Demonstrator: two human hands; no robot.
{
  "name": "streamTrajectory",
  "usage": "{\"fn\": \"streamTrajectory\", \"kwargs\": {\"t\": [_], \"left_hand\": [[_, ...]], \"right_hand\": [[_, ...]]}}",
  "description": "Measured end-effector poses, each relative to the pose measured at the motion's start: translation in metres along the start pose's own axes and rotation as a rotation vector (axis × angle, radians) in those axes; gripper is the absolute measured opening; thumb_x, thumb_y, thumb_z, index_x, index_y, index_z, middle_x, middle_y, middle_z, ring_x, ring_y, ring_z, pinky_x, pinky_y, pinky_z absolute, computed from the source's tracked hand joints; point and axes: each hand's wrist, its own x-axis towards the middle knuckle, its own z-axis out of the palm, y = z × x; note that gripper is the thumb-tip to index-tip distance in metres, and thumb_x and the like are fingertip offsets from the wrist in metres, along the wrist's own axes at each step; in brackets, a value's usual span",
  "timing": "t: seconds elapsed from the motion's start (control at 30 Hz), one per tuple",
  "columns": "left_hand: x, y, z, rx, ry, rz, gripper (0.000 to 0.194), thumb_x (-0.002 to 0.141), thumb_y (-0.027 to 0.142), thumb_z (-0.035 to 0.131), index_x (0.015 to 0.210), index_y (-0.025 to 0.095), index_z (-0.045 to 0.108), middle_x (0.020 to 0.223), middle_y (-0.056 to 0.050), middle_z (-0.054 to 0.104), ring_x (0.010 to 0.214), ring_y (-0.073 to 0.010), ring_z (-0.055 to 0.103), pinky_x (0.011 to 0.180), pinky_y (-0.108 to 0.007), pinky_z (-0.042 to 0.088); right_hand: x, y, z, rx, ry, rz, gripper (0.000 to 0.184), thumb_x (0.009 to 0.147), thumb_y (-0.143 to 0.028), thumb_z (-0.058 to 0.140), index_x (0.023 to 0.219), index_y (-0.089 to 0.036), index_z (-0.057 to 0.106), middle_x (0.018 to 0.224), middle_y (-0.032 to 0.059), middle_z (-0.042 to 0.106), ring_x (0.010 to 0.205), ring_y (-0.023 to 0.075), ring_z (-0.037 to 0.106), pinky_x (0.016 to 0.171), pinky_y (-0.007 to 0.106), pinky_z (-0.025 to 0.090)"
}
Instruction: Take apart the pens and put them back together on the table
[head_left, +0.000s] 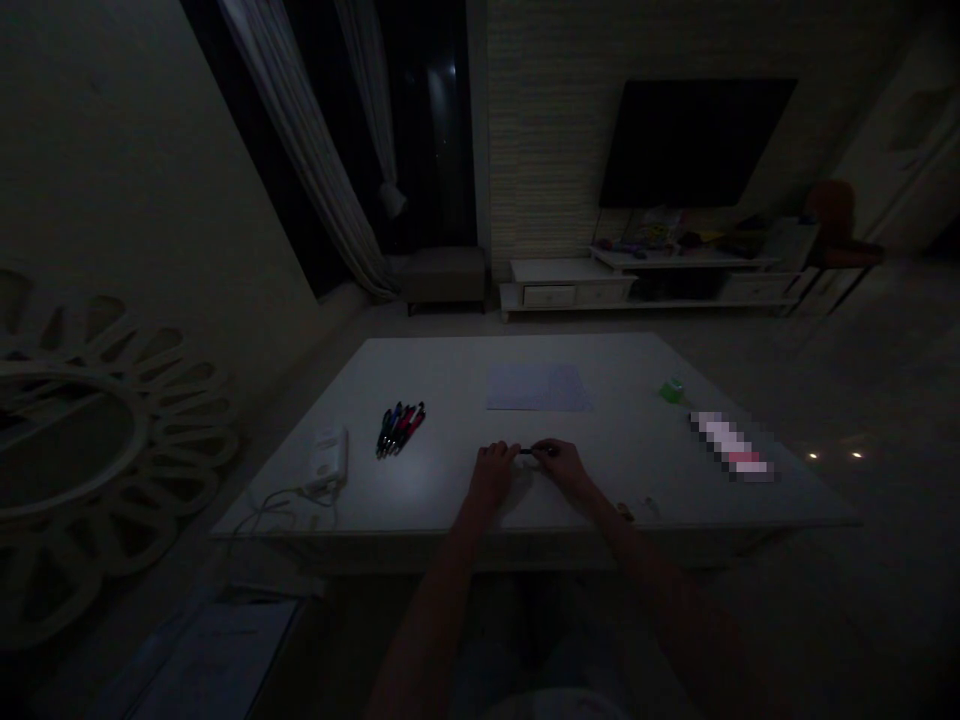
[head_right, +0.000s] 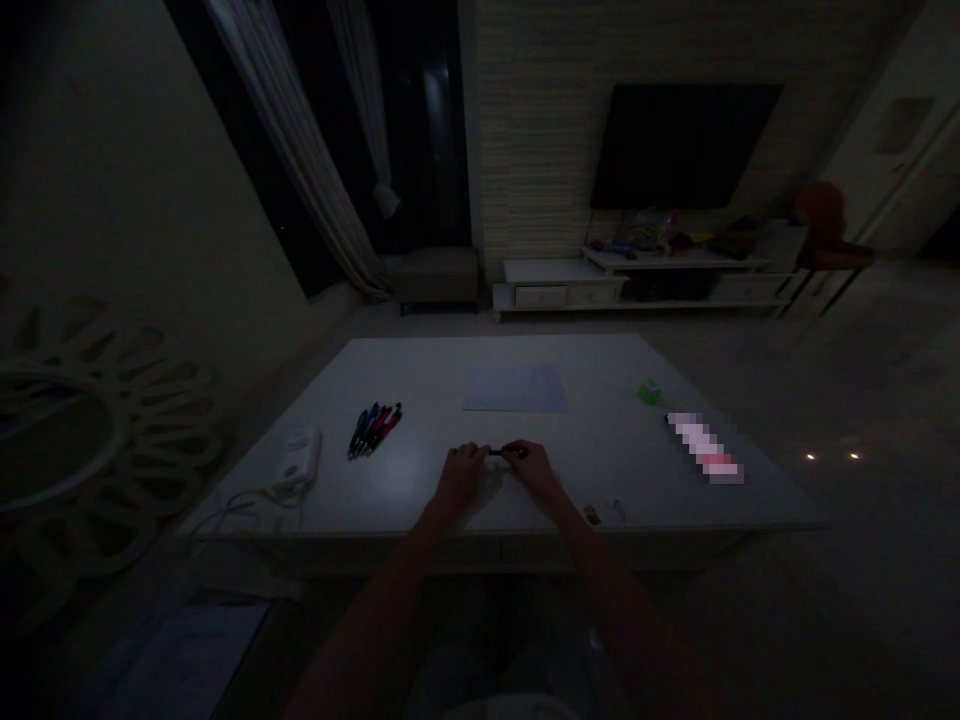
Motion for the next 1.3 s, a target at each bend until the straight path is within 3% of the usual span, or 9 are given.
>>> {"fn": "streamTrajectory", "kwargs": {"t": [0.13, 0.37, 0.5, 0.67, 0.8, 0.87, 1.07, 1.23, 1.3], "left_hand": [[0.001, 0.001, -0.002, 0.051, -0.02, -0.022, 0.031, 0.092, 0.027, 0.045, 0.122, 0.027, 0.049, 0.095, -0.006, 0.057, 0.09, -0.02, 0.052, 0.082, -0.035, 0.034], [0.001, 0.004, -0.005, 0.091, -0.095, -0.032, 0.021, 0.091, 0.019, 0.044, 0.11, 0.022, 0.053, 0.096, -0.006, 0.056, 0.091, -0.0194, 0.052, 0.081, -0.035, 0.035], [-0.001, 0.004, -0.009, 0.077, -0.103, -0.093, 0.021, 0.09, 0.017, 0.044, 0.108, 0.021, 0.053, 0.099, -0.007, 0.056, 0.096, -0.0204, 0.051, 0.083, -0.036, 0.034], [-0.003, 0.004, -0.011, 0.08, -0.1, -0.131, 0.026, 0.09, 0.013, 0.043, 0.112, 0.021, 0.052, 0.102, -0.007, 0.056, 0.098, -0.0217, 0.051, 0.084, -0.037, 0.033], [-0.002, 0.005, -0.012, 0.071, -0.108, -0.155, 0.025, 0.089, 0.012, 0.042, 0.11, 0.021, 0.052, 0.1, -0.007, 0.056, 0.097, -0.0215, 0.051, 0.083, -0.037, 0.033], [-0.001, 0.005, -0.012, 0.067, -0.128, -0.159, 0.024, 0.09, 0.012, 0.041, 0.109, 0.021, 0.052, 0.099, -0.007, 0.056, 0.096, -0.0212, 0.051, 0.083, -0.036, 0.033], [-0.001, 0.003, -0.013, 0.073, -0.137, -0.164, 0.024, 0.09, 0.013, 0.041, 0.109, 0.021, 0.053, 0.098, -0.006, 0.056, 0.095, -0.0212, 0.051, 0.083, -0.037, 0.033], [0.0, 0.003, -0.012, 0.082, -0.133, -0.151, 0.026, 0.089, 0.012, 0.042, 0.111, 0.021, 0.053, 0.099, -0.007, 0.056, 0.095, -0.0213, 0.052, 0.083, -0.037, 0.034], [0.001, 0.003, -0.012, 0.086, -0.139, -0.146, 0.026, 0.088, 0.012, 0.043, 0.11, 0.021, 0.053, 0.1, -0.007, 0.056, 0.096, -0.0213, 0.052, 0.083, -0.037, 0.034]], "right_hand": [[0.004, -0.003, -0.001, -0.025, -0.036, -0.045, 0.026, 0.066, -0.038, 0.062, 0.078, -0.016, 0.071, 0.078, 0.0079, 0.071, 0.068, 0.0189, 0.063, 0.063, 0.028, 0.049], [0.005, -0.01, -0.01, -0.1, -0.1, -0.102, 0.02, 0.066, -0.034, 0.062, 0.076, -0.019, 0.071, 0.075, 0.0064, 0.072, 0.067, 0.0192, 0.065, 0.064, 0.029, 0.05], [0.006, -0.011, -0.017, -0.145, -0.072, -0.105, 0.02, 0.068, -0.033, 0.06, 0.077, -0.019, 0.071, 0.075, 0.0063, 0.072, 0.064, 0.0188, 0.065, 0.062, 0.029, 0.05], [0.012, 0.005, -0.049, -0.171, -0.065, -0.046, 0.025, 0.067, -0.036, 0.063, 0.08, -0.017, 0.071, 0.07, 0.0071, 0.071, 0.061, 0.0195, 0.064, 0.056, 0.028, 0.048], [0.025, 0.026, -0.072, -0.116, 0.033, -0.04, 0.027, 0.067, -0.037, 0.063, 0.082, -0.016, 0.07, 0.081, 0.0093, 0.072, 0.073, 0.0219, 0.066, 0.066, 0.032, 0.05], [0.036, 0.032, -0.07, -0.124, 0.076, -0.044, 0.027, 0.068, -0.036, 0.062, 0.084, -0.016, 0.07, 0.084, 0.0095, 0.072, 0.077, 0.0223, 0.066, 0.07, 0.033, 0.05], [0.066, 0.028, -0.039, -0.315, 0.078, -0.154, 0.02, 0.069, -0.034, 0.062, 0.078, -0.018, 0.071, 0.082, 0.0077, 0.07, 0.079, 0.0212, 0.063, 0.077, 0.034, 0.048], [0.056, 0.024, -0.03, -0.344, 0.159, -0.234, 0.023, 0.074, -0.036, 0.059, 0.085, -0.02, 0.072, 0.088, 0.009, 0.068, 0.085, 0.0218, 0.06, 0.077, 0.034, 0.046], [0.046, 0.022, -0.023, -0.313, 0.126, -0.275, 0.023, 0.077, -0.038, 0.057, 0.083, -0.021, 0.071, 0.087, 0.0083, 0.068, 0.081, 0.0206, 0.059, 0.076, 0.034, 0.046]]}}
